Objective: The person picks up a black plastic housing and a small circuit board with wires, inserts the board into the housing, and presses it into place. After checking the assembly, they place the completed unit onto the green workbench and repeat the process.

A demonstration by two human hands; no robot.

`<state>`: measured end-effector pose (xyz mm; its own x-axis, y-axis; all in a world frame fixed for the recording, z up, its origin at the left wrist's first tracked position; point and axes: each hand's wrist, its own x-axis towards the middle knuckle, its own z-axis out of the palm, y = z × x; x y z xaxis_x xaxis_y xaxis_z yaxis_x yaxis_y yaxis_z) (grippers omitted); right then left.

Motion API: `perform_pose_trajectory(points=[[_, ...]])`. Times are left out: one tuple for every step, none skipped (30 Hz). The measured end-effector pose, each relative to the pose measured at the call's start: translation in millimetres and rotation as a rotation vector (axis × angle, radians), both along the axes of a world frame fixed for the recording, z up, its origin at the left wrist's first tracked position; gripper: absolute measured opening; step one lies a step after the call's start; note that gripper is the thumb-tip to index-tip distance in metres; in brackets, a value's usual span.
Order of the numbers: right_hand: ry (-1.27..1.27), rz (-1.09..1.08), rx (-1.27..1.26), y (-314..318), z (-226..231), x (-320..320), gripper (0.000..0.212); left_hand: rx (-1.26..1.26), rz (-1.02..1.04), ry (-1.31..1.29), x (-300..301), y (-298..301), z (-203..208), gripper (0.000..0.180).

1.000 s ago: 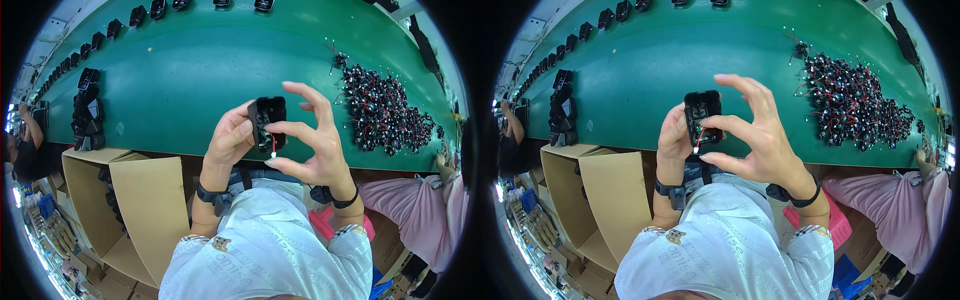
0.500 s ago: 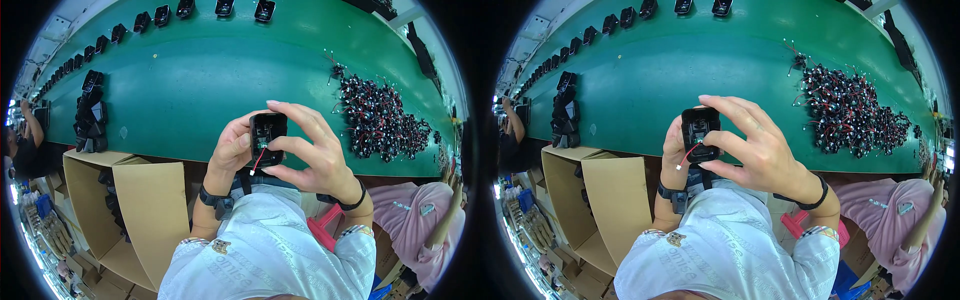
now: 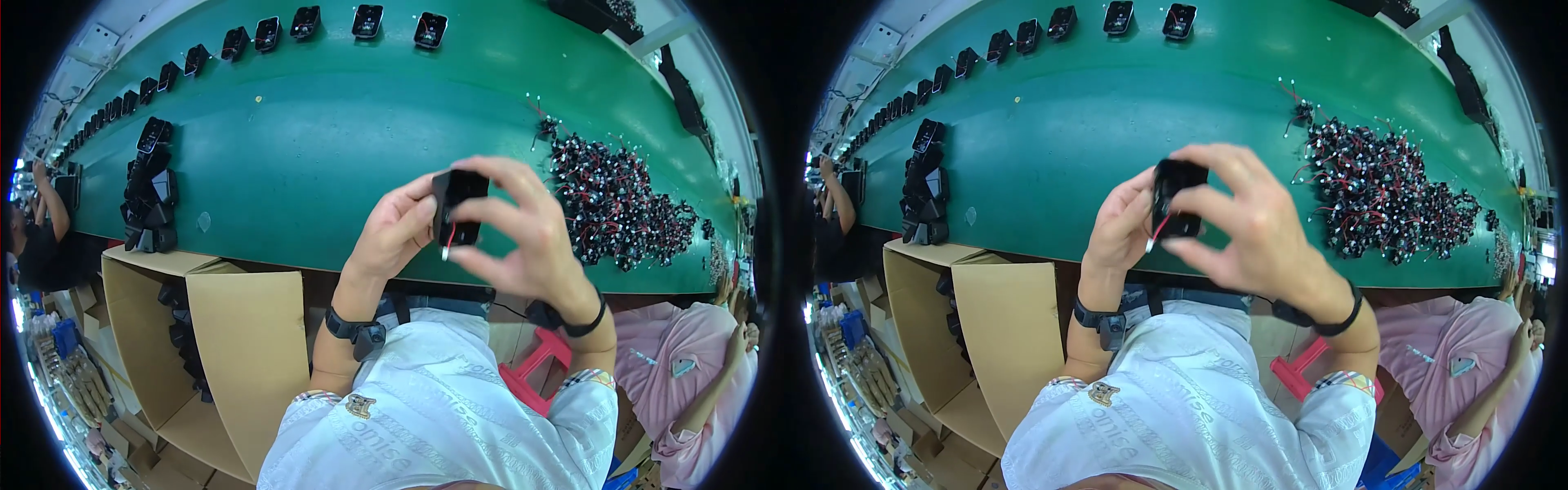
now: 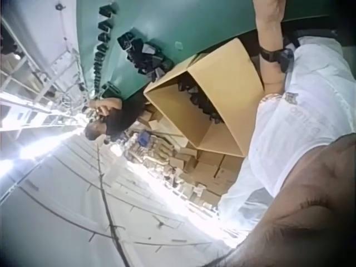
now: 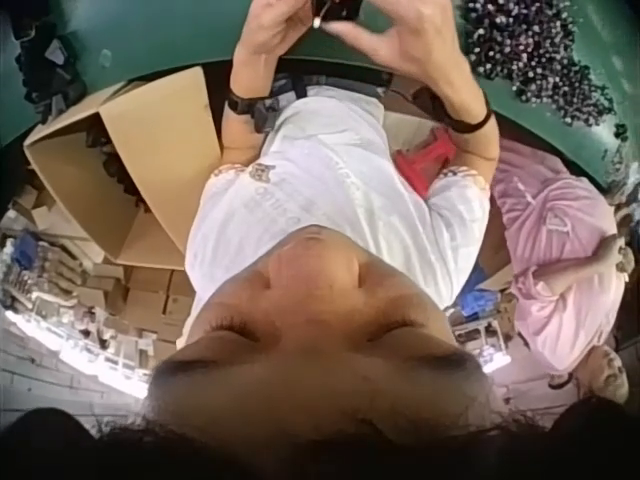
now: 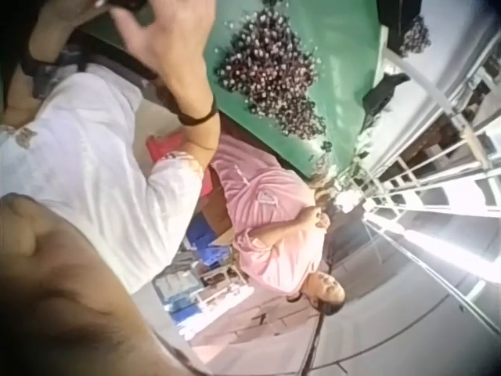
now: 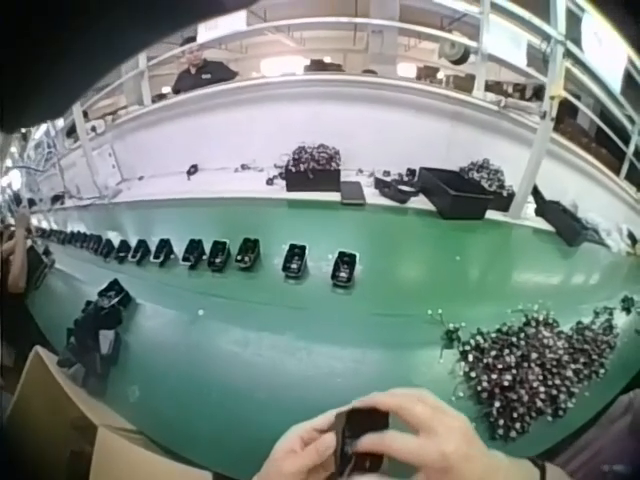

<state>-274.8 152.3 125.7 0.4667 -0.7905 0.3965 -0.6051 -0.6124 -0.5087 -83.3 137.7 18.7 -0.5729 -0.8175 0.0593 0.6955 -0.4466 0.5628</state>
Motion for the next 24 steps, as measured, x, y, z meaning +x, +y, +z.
perform_pose_trajectory(points=[[0.031, -0.025, 0.005, -12, 1, -5, 0.034, 0.096, 0.029, -0.076, -4, -5, 7, 0.058], [0.058, -0.070, -0.015, -29, -5, -13, 0.032, 0.060, 0.084, -0.178, -8, -11, 14, 0.054], [0.113, -0.110, -0.108, -51, -9, -24, 0.031, 0.047, 0.082, -0.166, -11, -18, 16, 0.054], [0.176, -0.171, -0.145, -76, -14, -36, 0.031, -0.096, 0.195, -0.349, -12, -24, 18, 0.054], [0.174, -0.230, -0.150, -105, -19, -48, 0.031, -0.241, 0.306, -0.528, -14, -29, 15, 0.054], [0.174, -0.283, -0.154, -132, -24, -63, 0.033, -0.225, 0.353, -0.555, -16, -30, 6, 0.050], [0.218, -0.343, -0.149, -157, -30, -74, 0.033, -0.248, 0.358, -0.539, -17, -30, -6, 0.050], [0.255, -0.398, -0.138, -177, -39, -79, 0.033, -0.302, 0.399, -0.691, -16, -27, -21, 0.044], [0.257, -0.400, -0.155, -193, -49, -80, 0.033, -0.349, 0.438, -0.845, -14, -24, -27, 0.039], [0.294, -0.411, -0.134, -204, -56, -83, 0.033, -0.362, 0.440, -0.834, -15, -20, -24, 0.039], [0.329, -0.418, -0.114, -212, -62, -85, 0.033, -0.429, 0.509, -0.914, -16, -16, -21, 0.034], [0.332, -0.417, -0.130, -216, -68, -87, 0.033, -0.494, 0.582, -0.996, -17, -14, -19, 0.030], [0.365, -0.418, -0.065, -220, -72, -92, 0.032, -0.503, 0.591, -0.988, -18, -15, -18, 0.030], [0.395, -0.411, 0.005, -222, -74, -92, 0.032, -0.502, 0.594, -1.002, -16, -13, -18, 0.027], [0.396, -0.405, -0.002, -223, -75, -94, 0.032, -0.501, 0.595, -1.016, -15, -13, -17, 0.024], [0.381, -0.414, 0.022, -225, -75, -98, 0.032, -0.525, 0.599, -1.040, -15, -13, -16, 0.023], [0.367, -0.424, 0.049, -226, -76, -102, 0.032, -0.525, 0.605, -1.039, -15, -13, -15, 0.023], [0.374, -0.411, 0.047, -226, -77, -106, 0.032, -0.547, 0.609, -1.049, -16, -13, -14, 0.022], [0.374, -0.408, 0.043, -226, -80, -108, 0.032, -0.569, 0.613, -1.060, -17, -12, -14, 0.021], [0.346, -0.403, 0.028, -228, -83, -111, 0.032, -0.574, 0.619, -1.058, -18, -13, -16, 0.021], [0.318, -0.398, 0.014, -229, -85, -113, 0.032, -0.571, 0.622, -1.041, -19, -14, -19, 0.020], [0.317, -0.394, 0.007, -231, -88, -115, 0.032, -0.568, 0.624, -1.025, -21, -14, -21, 0.020], [0.310, -0.404, 0.010, -234, -89, -114, 0.033, -0.569, 0.639, -1.026, -20, -14, -19, 0.020], [0.302, -0.412, 0.013, -237, -91, -113, 0.034, -0.565, 0.630, -1.025, -19, -13, -17, 0.020]])
